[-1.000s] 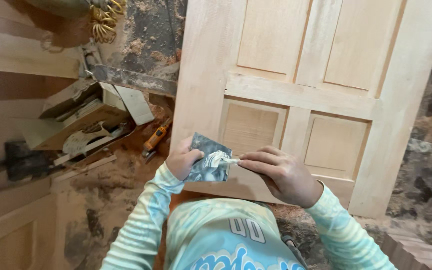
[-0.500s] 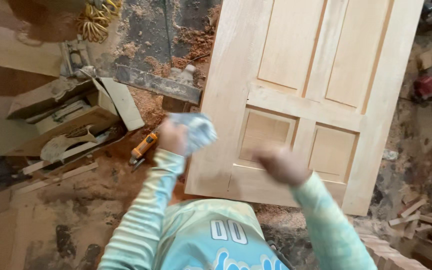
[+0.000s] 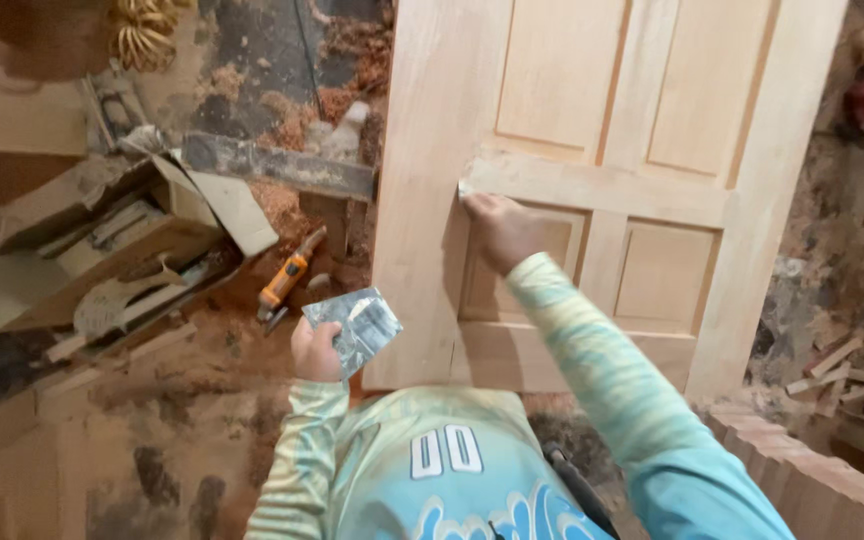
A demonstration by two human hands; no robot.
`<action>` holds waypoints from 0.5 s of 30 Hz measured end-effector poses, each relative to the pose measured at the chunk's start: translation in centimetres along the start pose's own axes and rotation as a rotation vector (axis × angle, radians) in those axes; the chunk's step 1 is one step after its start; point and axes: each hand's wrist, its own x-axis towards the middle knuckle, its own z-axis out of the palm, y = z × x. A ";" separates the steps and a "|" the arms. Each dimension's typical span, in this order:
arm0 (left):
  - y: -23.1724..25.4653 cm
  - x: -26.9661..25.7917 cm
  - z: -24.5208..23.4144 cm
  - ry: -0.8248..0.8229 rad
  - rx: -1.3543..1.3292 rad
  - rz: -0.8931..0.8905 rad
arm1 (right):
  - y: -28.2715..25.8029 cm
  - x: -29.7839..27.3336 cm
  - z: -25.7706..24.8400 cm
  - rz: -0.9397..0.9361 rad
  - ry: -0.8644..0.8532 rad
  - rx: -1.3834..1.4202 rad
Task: The person sands the surface of a wooden door using sandpaper, focusing on the edges and panels. They also apply a substance from a can onto the door using a small stick and spread it with the sandpaper.
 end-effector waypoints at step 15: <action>2.5 2.6 1.2 -0.185 0.098 0.035 | -3.2 1.8 -0.7 0.277 -0.130 0.270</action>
